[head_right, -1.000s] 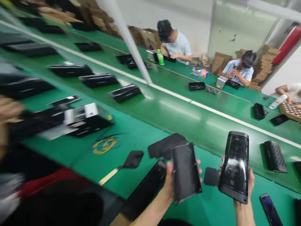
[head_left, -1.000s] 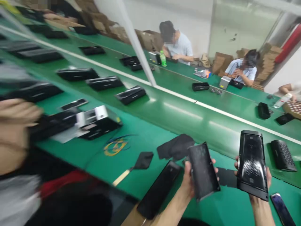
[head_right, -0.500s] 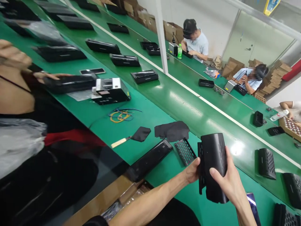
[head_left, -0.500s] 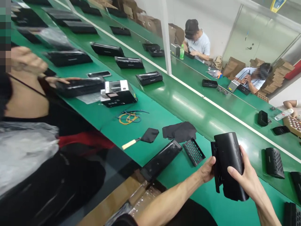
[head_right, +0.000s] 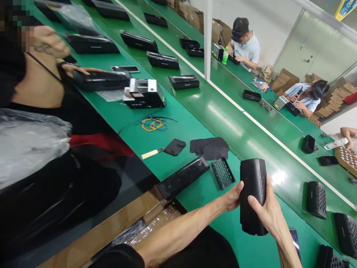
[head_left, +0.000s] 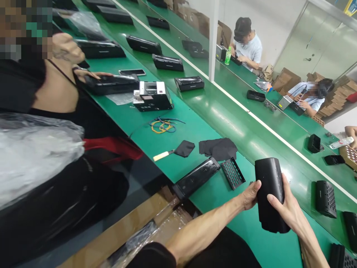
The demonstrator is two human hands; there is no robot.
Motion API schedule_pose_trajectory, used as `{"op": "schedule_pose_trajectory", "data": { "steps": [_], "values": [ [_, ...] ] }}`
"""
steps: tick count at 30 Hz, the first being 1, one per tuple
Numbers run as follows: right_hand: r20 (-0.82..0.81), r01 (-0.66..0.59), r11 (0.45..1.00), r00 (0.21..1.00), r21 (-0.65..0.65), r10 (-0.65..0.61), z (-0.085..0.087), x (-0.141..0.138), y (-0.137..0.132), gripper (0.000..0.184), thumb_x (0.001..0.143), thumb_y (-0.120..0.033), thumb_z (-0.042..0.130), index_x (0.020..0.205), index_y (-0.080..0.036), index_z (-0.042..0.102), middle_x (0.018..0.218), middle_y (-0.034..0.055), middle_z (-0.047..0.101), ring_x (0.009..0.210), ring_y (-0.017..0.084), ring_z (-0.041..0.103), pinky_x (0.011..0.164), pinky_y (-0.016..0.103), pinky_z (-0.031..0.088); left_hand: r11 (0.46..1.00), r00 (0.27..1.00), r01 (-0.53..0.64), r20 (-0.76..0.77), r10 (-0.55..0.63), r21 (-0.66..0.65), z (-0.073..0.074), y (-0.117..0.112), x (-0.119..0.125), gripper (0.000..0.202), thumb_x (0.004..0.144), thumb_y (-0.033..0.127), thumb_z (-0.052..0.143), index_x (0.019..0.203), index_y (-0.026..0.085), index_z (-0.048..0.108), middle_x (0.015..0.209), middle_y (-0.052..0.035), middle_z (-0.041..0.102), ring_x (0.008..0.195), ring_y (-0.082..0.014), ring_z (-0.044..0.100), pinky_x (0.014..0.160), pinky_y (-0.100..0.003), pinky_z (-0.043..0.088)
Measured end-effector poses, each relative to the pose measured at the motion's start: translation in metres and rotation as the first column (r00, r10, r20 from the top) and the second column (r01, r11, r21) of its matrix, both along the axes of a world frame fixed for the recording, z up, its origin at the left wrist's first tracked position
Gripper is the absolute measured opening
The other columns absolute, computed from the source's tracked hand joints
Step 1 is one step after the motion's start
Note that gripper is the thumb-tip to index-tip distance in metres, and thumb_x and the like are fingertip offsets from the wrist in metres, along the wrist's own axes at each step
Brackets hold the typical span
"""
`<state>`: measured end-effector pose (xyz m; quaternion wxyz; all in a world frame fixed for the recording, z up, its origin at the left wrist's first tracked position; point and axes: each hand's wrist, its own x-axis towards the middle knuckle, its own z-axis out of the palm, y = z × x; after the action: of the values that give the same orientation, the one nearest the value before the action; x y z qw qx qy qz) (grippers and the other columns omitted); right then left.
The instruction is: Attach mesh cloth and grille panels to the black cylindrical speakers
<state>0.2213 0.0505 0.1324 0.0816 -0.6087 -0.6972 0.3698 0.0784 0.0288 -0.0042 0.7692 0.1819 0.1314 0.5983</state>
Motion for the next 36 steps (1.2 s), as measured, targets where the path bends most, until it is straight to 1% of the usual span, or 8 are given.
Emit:
{"op": "schedule_pose_trajectory", "data": {
  "steps": [5, 12, 17, 21, 26, 30, 33, 36],
  "values": [
    [-0.014, 0.035, 0.999, 0.999, -0.021, -0.035, -0.003, 0.001, -0.004, 0.118, 0.084, -0.076, 0.066, 0.174, -0.023, 0.013, 0.162, 0.0202, 0.050, 0.138, 0.044, 0.059, 0.113, 0.060, 0.046, 1.000, 0.999, 0.030, -0.014, -0.030, 0.008, -0.006, 0.004, 0.003, 0.096, 0.070, 0.081, 0.081, 0.136, 0.013, 0.070, 0.130, -0.0237, 0.075, 0.131, -0.0431, 0.067, 0.113, -0.055, 0.049],
    [-0.132, -0.009, 1.000, 0.991, 0.025, 0.013, -0.005, 0.021, 0.005, 0.112, 0.084, -0.078, 0.069, 0.171, -0.024, 0.024, 0.167, 0.0185, 0.042, 0.150, 0.042, 0.046, 0.123, 0.062, 0.036, 0.993, 0.996, -0.081, -0.033, 0.079, -0.087, 0.018, 0.005, 0.006, 0.090, 0.072, 0.075, 0.085, 0.135, 0.013, 0.070, 0.124, -0.0213, 0.078, 0.124, -0.0418, 0.070, 0.109, -0.054, 0.052],
    [-0.291, 0.237, 0.926, 0.945, 0.293, -0.150, -0.041, 0.021, -0.050, 0.120, 0.079, -0.074, 0.078, 0.169, -0.030, 0.012, 0.175, 0.0172, 0.017, 0.158, 0.043, 0.028, 0.121, 0.063, 0.038, 0.931, 0.959, -0.280, -0.100, 0.264, -0.235, 0.022, 0.011, 0.005, 0.093, 0.065, 0.071, 0.092, 0.135, 0.014, 0.067, 0.125, -0.0200, 0.078, 0.118, -0.0410, 0.072, 0.101, -0.052, 0.056],
    [-0.380, 0.470, 0.806, 0.863, 0.361, -0.333, -0.068, -0.002, -0.069, 0.113, 0.077, -0.073, 0.076, 0.161, -0.024, 0.019, 0.164, 0.0212, 0.029, 0.152, 0.042, 0.036, 0.123, 0.062, 0.033, 0.912, 0.941, -0.329, -0.163, 0.296, -0.244, 0.021, 0.014, 0.013, 0.085, 0.071, 0.071, 0.089, 0.132, 0.015, 0.067, 0.128, -0.0181, 0.076, 0.120, -0.0375, 0.070, 0.102, -0.048, 0.056],
    [-0.433, 0.496, 0.815, 0.832, 0.298, -0.348, -0.052, 0.029, -0.061, 0.095, 0.074, -0.071, 0.080, 0.149, -0.024, 0.042, 0.149, 0.0169, 0.051, 0.130, 0.039, 0.056, 0.110, 0.054, 0.048, 0.979, 0.943, -0.119, -0.328, 0.060, -0.164, 0.025, 0.024, -0.036, 0.089, 0.072, 0.070, 0.087, 0.144, 0.024, 0.061, 0.137, -0.0150, 0.071, 0.119, -0.0353, 0.069, 0.097, -0.050, 0.058],
    [-0.463, 0.411, 0.895, 0.836, 0.172, -0.295, -0.041, 0.064, -0.077, 0.090, 0.072, -0.071, 0.083, 0.143, -0.026, 0.050, 0.142, 0.0146, 0.059, 0.119, 0.037, 0.062, 0.098, 0.047, 0.054, 0.994, 0.751, 0.035, -0.659, 0.040, 0.100, 0.057, 0.038, -0.100, 0.115, 0.059, 0.041, 0.102, 0.160, 0.031, 0.047, 0.158, -0.0138, 0.055, 0.137, -0.0372, 0.058, 0.115, -0.049, 0.046],
    [-0.501, 0.364, 0.925, 0.824, 0.110, -0.265, -0.042, 0.071, -0.087, 0.086, 0.074, -0.068, 0.084, 0.142, -0.027, 0.050, 0.146, 0.0140, 0.058, 0.123, 0.037, 0.061, 0.099, 0.045, 0.054, 0.933, 0.571, 0.319, -0.820, -0.047, 0.168, 0.081, 0.038, -0.114, 0.108, 0.057, 0.037, 0.101, 0.155, 0.028, 0.055, 0.152, -0.0136, 0.057, 0.123, -0.0376, 0.065, 0.101, -0.044, 0.055],
    [-0.514, 0.367, 0.926, 0.813, 0.086, -0.274, -0.045, 0.077, -0.082, 0.087, 0.073, -0.071, 0.083, 0.141, -0.026, 0.051, 0.145, 0.0148, 0.060, 0.125, 0.038, 0.061, 0.101, 0.046, 0.054, 0.934, 0.529, 0.299, -0.848, 0.007, 0.194, 0.087, 0.031, -0.104, 0.089, 0.065, 0.041, 0.095, 0.145, 0.025, 0.060, 0.128, -0.0093, 0.065, 0.103, -0.0283, 0.066, 0.084, -0.035, 0.057]
  ]
}}
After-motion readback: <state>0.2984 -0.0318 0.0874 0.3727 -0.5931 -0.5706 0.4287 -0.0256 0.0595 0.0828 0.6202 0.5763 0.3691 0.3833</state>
